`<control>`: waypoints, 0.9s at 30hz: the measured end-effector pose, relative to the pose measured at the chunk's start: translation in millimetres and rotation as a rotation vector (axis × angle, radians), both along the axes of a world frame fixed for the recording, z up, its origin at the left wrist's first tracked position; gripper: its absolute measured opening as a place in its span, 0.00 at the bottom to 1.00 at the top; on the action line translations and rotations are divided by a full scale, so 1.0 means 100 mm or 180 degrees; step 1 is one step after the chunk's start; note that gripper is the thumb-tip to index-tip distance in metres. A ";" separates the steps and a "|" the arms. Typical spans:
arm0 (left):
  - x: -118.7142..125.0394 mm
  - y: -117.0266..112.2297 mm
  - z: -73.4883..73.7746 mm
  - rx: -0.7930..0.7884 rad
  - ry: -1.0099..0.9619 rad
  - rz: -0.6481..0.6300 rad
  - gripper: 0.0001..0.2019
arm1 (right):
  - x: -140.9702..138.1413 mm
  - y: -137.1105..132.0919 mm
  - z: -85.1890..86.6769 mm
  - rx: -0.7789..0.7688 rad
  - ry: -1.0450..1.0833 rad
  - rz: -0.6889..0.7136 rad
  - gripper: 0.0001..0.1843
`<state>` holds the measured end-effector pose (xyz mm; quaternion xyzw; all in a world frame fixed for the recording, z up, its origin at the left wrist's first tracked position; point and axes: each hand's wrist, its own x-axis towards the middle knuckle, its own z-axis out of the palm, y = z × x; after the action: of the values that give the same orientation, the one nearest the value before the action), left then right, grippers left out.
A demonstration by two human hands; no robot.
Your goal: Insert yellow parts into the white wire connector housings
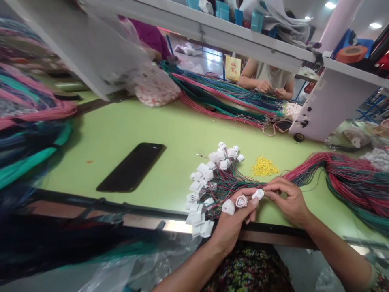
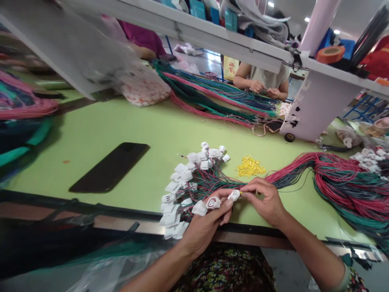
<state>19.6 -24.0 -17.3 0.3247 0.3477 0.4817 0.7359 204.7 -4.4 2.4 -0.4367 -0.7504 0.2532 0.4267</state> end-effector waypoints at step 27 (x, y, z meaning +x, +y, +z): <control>-0.01 -0.07 -0.21 0.1640 0.0760 0.0610 0.11 | -0.10 -0.35 0.29 0.0219 -0.0303 0.0072 0.09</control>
<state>18.4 -31.3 -37.8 0.5208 0.3271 0.5798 0.5344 194.7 -39.1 31.2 -0.4248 -0.7830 0.2109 0.4024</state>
